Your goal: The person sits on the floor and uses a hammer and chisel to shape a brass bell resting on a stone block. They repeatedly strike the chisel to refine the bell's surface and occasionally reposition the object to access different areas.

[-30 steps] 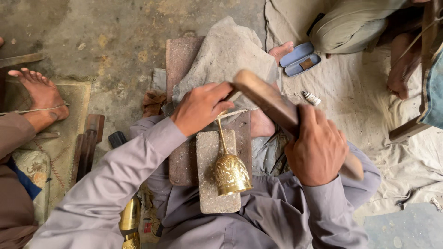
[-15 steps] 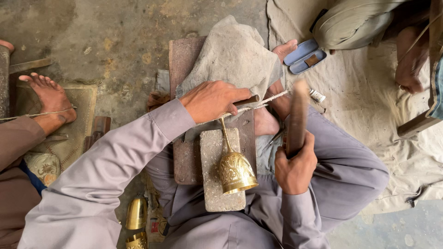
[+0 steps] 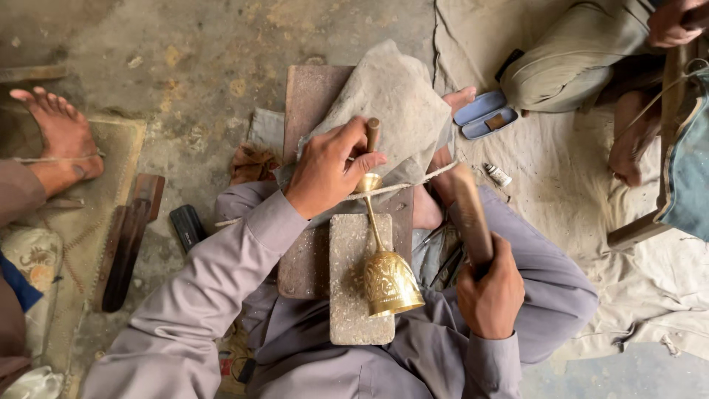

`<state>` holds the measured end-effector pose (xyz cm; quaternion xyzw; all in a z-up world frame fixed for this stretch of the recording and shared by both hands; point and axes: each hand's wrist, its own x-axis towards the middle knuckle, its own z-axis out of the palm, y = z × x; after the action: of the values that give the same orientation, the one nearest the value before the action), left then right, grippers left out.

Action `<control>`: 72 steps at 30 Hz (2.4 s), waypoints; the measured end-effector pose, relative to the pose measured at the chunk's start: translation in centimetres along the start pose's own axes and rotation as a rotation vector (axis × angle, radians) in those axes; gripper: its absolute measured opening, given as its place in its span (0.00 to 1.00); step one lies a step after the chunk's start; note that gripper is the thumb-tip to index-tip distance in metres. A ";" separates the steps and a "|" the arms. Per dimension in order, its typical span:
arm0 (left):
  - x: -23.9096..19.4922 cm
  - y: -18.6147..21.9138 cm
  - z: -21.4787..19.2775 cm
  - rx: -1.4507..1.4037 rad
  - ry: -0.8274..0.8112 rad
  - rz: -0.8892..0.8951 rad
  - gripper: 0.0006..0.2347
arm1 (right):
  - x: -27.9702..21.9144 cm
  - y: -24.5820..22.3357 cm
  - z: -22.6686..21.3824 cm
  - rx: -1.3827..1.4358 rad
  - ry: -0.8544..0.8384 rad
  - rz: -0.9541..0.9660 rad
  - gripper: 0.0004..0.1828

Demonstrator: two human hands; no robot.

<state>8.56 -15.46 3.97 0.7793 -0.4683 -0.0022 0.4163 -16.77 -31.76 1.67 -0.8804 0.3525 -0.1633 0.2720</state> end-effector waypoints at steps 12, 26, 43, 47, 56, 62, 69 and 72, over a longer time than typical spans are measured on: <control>-0.7 0.1 0.2 0.196 -0.100 0.109 0.17 | 2.7 -2.6 -3.9 -0.115 0.235 -0.230 0.25; -3.6 -0.4 1.6 0.127 0.218 0.020 0.13 | 7.1 -8.8 -4.9 -0.578 0.097 -0.539 0.23; -5.1 -2.4 2.2 -0.114 0.289 -0.293 0.11 | 2.9 -10.1 -8.6 -0.340 -0.358 -0.211 0.22; -7.2 -2.6 1.0 0.009 0.123 -0.316 0.11 | -0.3 -5.5 -6.7 0.343 -0.714 0.016 0.36; -5.7 -6.9 -0.2 0.088 0.149 -0.568 0.08 | -6.8 -2.2 -0.1 0.635 -0.387 0.287 0.13; -7.3 -5.4 0.5 0.142 0.356 -0.321 0.09 | -8.7 -5.6 0.4 0.701 -0.413 0.394 0.13; -7.8 -3.7 -0.9 0.008 0.232 -0.442 0.09 | -7.7 -5.9 -0.5 0.741 -0.714 0.503 0.17; -7.5 -3.1 -2.3 0.105 0.296 -0.316 0.10 | -6.0 -5.1 -1.3 0.664 -0.876 0.443 0.19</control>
<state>7.55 -7.80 0.54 0.8555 -0.2735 0.0714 0.4338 -18.83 -24.90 5.16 -0.6389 0.3128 0.1747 0.6808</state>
